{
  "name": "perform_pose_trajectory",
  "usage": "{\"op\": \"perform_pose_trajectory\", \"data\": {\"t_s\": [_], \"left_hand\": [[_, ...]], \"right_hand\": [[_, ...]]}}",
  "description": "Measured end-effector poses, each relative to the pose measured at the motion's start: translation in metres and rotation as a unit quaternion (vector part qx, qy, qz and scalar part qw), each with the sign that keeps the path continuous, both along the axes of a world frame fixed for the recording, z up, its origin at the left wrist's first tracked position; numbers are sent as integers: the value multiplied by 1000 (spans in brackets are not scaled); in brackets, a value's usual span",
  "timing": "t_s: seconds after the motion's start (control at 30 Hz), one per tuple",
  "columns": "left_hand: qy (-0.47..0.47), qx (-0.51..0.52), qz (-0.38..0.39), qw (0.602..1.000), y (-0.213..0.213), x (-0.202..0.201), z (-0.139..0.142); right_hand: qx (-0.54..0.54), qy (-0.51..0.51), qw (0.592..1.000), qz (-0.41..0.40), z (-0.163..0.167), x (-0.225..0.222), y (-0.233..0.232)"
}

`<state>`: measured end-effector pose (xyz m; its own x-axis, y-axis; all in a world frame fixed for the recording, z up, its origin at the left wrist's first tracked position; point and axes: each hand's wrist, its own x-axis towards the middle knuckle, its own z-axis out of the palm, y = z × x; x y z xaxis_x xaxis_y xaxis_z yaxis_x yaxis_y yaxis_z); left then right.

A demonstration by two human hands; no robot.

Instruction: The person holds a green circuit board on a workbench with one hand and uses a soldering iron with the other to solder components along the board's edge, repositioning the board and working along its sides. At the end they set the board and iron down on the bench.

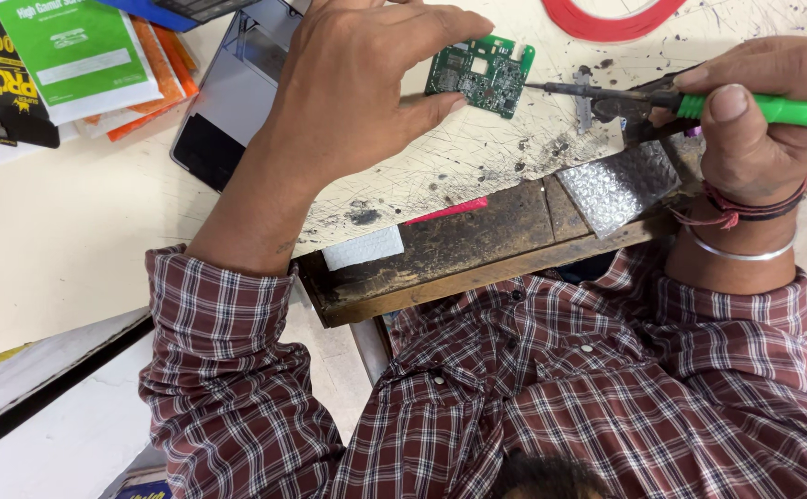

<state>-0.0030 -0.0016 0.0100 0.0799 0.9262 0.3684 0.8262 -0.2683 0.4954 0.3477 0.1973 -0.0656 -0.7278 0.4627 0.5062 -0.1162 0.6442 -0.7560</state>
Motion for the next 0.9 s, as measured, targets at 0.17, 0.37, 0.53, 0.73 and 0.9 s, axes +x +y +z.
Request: {"op": "perform_pose_trajectory", "data": {"t_s": [0.17,0.37,0.53,0.73,0.9], "left_hand": [[-6,13,-5,1000,-1,0,0],[-2,16,-7,1000,0,0,-1],[-2,6,-2,1000,0,-1,-2],[2,21,-7,1000,1,-1,-3],[2,4,0,1000,-1,-1,-1]], "right_hand": [[-7,2,1000,-10,1,-1,-2],[18,-2,1000,-17,3,-1,-1],[17,3,1000,1,0,-1,3],[7,7,1000,13,0,-2,4],[-34,16,999,6,1,-4,-1]]}}
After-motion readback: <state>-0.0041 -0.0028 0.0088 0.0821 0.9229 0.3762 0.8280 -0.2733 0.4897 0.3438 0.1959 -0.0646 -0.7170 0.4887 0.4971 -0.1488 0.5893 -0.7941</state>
